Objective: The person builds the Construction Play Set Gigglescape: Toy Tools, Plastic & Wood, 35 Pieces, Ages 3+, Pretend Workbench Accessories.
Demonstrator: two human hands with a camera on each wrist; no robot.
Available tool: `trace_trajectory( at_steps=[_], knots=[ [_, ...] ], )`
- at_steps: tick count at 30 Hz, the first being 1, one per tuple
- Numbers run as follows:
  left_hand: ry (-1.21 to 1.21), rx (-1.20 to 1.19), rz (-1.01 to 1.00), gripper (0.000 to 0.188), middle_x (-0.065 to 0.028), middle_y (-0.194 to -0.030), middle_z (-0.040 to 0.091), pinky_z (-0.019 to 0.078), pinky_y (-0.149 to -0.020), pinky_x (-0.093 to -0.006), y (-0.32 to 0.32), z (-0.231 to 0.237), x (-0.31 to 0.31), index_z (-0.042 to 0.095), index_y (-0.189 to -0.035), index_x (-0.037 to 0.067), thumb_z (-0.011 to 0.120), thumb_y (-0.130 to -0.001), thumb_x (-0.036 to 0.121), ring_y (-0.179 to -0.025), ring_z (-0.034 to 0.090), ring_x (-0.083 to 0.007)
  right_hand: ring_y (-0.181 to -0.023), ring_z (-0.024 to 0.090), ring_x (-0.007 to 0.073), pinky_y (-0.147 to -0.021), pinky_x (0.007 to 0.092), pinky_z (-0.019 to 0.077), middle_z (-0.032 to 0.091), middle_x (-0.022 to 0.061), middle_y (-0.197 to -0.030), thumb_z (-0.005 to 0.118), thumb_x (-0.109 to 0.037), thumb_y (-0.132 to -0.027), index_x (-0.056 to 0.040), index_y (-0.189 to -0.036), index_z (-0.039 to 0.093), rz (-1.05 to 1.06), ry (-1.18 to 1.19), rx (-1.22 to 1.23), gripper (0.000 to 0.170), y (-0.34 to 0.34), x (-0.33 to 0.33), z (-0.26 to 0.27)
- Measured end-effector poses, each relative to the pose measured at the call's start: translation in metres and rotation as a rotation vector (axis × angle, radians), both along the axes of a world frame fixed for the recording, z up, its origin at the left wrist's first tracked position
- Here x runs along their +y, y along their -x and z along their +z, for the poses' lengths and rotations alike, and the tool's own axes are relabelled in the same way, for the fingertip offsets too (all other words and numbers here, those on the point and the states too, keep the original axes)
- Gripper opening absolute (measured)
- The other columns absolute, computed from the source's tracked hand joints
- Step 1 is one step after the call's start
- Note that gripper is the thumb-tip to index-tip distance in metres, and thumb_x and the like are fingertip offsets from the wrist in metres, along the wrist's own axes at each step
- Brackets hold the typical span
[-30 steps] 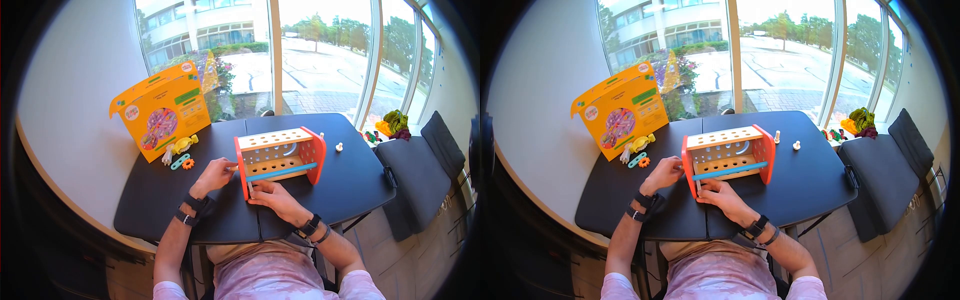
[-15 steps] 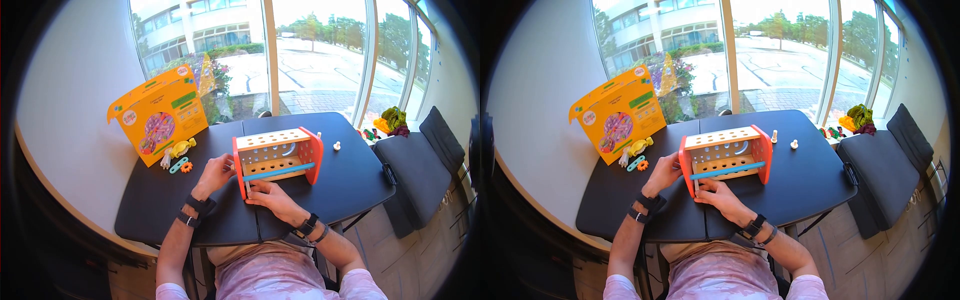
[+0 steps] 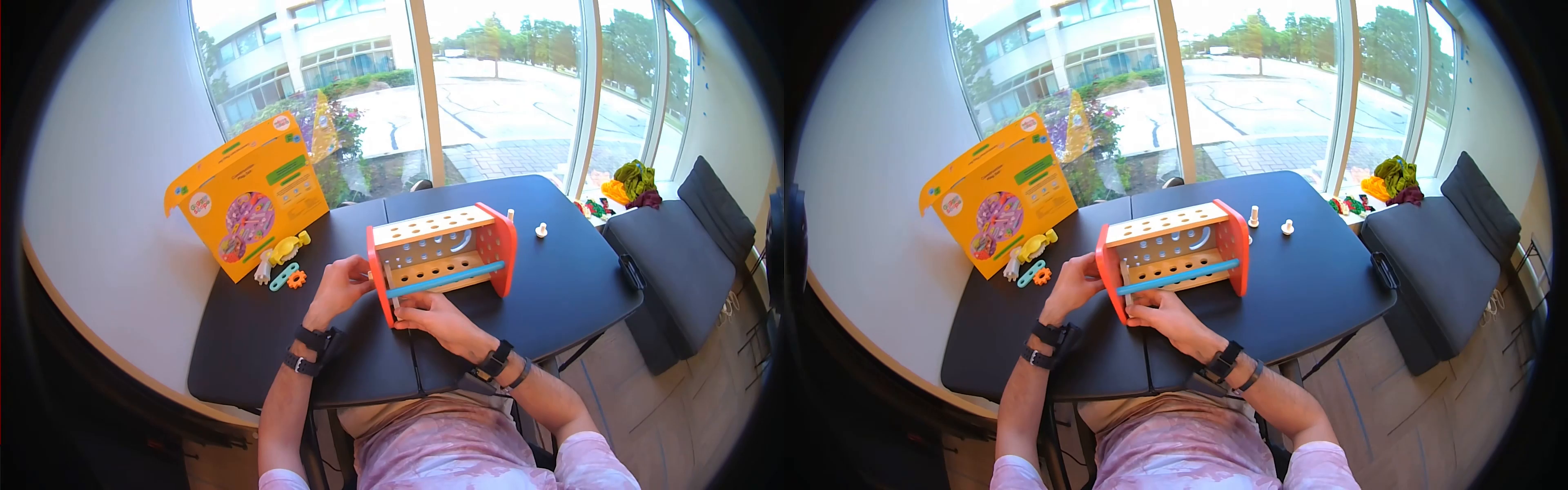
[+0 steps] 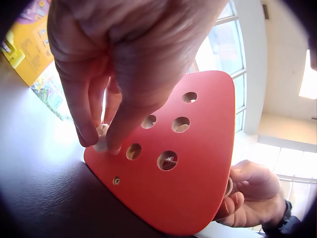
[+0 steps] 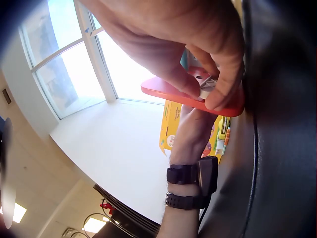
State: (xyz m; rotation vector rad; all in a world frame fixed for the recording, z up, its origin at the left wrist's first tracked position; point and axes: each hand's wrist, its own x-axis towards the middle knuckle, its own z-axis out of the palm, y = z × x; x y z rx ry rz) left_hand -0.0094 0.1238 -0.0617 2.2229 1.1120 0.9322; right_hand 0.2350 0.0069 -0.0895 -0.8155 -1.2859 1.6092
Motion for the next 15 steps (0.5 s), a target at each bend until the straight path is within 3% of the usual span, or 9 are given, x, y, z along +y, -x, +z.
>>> trace_trajectory(
  at_steps=[9, 15],
  knots=[
    [0.063, -0.032, -0.006, 0.033, -0.0140, -0.115, 0.085, 0.0669, -0.091, -0.0386, 0.0037, -0.0053, 0.0050, 0.079, -0.119, -0.001, 0.091, -0.089, 0.006, -0.103, 0.084, -0.0259, -0.099, 0.068, 0.0122, -0.090, 0.0294, 0.0567, 0.074, 0.0052, -0.115, 0.071, -0.025, -0.111, -0.0001, -0.133, 0.071, -0.016, -0.048, -0.065, 0.034, 0.0051, 0.0029, 0.0040],
    [0.060, -0.041, -0.014, 0.032, -0.0137, -0.114, 0.085, 0.0671, -0.090, -0.0384, 0.0039, -0.0050, 0.0059, 0.078, -0.118, -0.002, 0.091, -0.090, 0.006, -0.103, 0.084, -0.0262, -0.094, 0.068, 0.0098, -0.087, 0.0267, 0.0567, 0.074, 0.0036, -0.109, 0.071, -0.027, -0.111, -0.0005, -0.125, 0.073, -0.030, -0.042, -0.058, 0.030, 0.0063, 0.0035, 0.0062]
  ],
)
